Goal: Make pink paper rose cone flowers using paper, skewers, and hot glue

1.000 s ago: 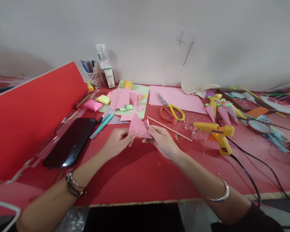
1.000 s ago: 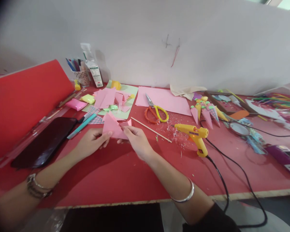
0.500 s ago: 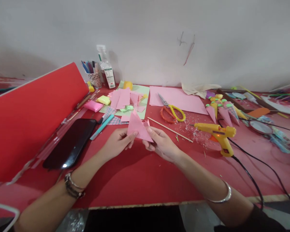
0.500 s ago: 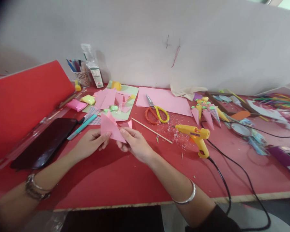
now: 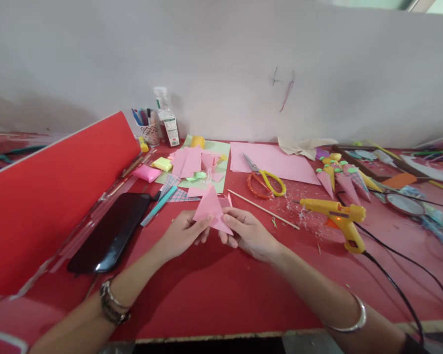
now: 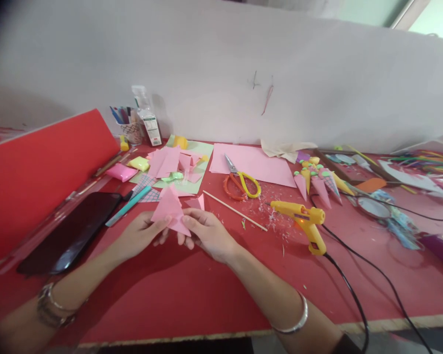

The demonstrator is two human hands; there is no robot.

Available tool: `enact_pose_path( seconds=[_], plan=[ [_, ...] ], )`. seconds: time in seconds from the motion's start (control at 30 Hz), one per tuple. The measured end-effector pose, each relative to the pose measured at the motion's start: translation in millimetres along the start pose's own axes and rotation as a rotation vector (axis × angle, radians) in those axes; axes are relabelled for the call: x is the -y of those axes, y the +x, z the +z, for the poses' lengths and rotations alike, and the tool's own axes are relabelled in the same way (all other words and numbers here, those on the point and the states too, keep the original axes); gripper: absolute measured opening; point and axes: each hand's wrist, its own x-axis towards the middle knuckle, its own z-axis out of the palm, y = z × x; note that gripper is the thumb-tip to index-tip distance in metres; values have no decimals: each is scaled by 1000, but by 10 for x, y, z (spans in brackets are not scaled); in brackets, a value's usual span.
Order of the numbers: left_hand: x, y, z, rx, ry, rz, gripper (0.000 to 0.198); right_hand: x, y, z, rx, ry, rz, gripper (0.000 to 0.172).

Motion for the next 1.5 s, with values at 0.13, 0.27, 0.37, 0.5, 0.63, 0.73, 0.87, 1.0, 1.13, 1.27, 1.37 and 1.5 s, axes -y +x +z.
enact_pose_path(
  seconds=[0.13,0.27,0.37,0.5,0.63,0.73,0.87,1.0,1.13,1.27,1.37,1.5],
  plan=[
    [-11,-1,-2,-4,34,-15,38,3,6,-7,-27,-115,-34,27],
    [-31,-6,-1,44,52,-22,39,10,-12,11,-73,-245,-51,29],
    [-43,-17,4,185,49,-33,39,16,-34,43,-82,-262,-48,33],
    [-53,-34,6,307,40,-38,37,34,-50,78,-94,-316,-67,35],
    [-55,-39,14,295,36,-39,37,30,-50,63,-122,-393,-99,35],
    [-52,-36,31,233,27,-17,38,12,-52,29,-118,-448,-64,32],
    [-44,-28,38,95,54,32,40,20,-57,14,-145,-530,-6,35],
    [-32,-15,16,91,68,25,42,65,-60,37,-87,-519,-82,35],
    [-13,-4,-5,104,65,-15,43,76,-64,33,-118,-562,-35,33],
    [-3,1,-4,24,105,11,37,51,-71,-1,-111,-613,-18,30],
    [-9,6,1,14,101,-2,37,31,-70,-8,-150,-614,-65,29],
    [-26,16,-5,-25,36,-89,41,27,-65,-5,-215,-464,-253,11]
  ],
)
